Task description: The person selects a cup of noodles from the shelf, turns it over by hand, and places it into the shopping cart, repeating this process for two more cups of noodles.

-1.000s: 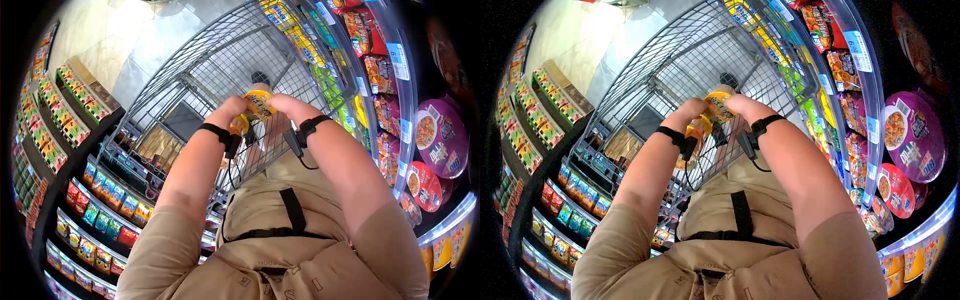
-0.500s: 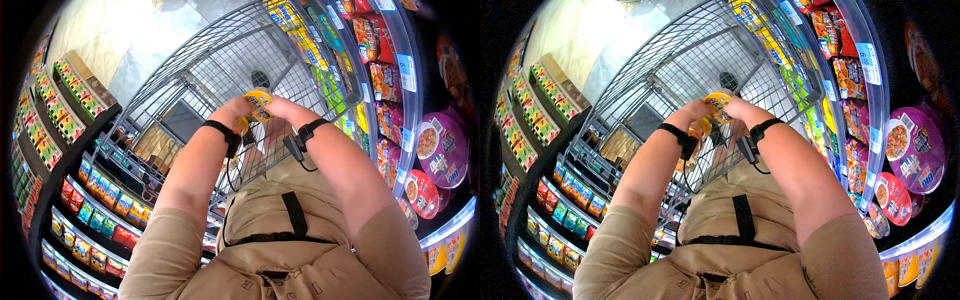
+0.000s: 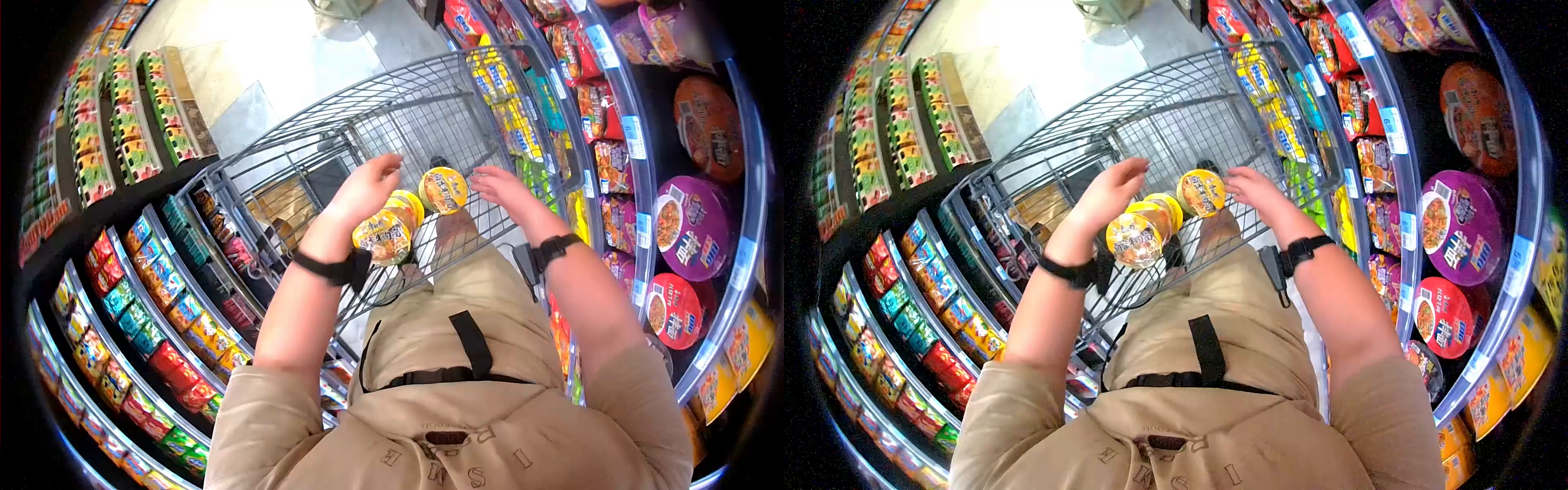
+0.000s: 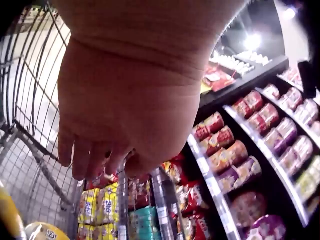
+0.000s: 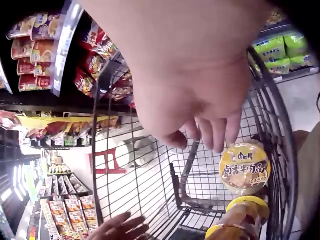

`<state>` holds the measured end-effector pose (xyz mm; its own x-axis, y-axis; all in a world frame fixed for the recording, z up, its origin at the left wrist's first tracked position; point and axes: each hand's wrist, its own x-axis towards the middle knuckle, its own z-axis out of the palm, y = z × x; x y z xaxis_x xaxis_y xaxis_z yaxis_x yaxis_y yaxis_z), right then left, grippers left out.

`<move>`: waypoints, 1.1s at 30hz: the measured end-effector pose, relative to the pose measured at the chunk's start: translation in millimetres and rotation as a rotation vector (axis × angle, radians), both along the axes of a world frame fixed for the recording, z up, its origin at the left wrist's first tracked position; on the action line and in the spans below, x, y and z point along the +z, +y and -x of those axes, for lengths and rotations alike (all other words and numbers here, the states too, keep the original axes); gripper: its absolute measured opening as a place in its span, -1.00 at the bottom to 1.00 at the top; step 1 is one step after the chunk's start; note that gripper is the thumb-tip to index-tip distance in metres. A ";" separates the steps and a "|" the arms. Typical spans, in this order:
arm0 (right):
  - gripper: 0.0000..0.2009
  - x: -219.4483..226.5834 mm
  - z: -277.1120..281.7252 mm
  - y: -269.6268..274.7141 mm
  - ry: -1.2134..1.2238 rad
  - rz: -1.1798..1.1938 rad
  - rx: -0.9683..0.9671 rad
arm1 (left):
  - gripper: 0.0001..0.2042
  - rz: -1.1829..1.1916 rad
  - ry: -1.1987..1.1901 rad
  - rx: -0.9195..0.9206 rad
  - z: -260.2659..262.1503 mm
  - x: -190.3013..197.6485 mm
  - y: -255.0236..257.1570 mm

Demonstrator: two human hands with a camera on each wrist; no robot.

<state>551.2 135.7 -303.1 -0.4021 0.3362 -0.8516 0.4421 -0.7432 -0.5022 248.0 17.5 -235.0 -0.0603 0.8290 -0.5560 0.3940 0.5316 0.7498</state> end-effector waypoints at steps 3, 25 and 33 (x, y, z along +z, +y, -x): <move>-0.50 48.7 -8.1 -5.5 0.155 0.014 -0.068 | -0.69 -0.105 -0.088 0.184 28.7 42.9 -58.4; -0.56 163.1 -141.5 -219.2 0.308 -0.234 -0.366 | -0.83 -0.655 -0.196 0.574 74.8 157.3 -283.5; -0.59 206.3 -202.3 -297.5 0.246 -0.330 -0.563 | -0.83 -0.594 -0.270 0.389 38.0 154.8 -249.1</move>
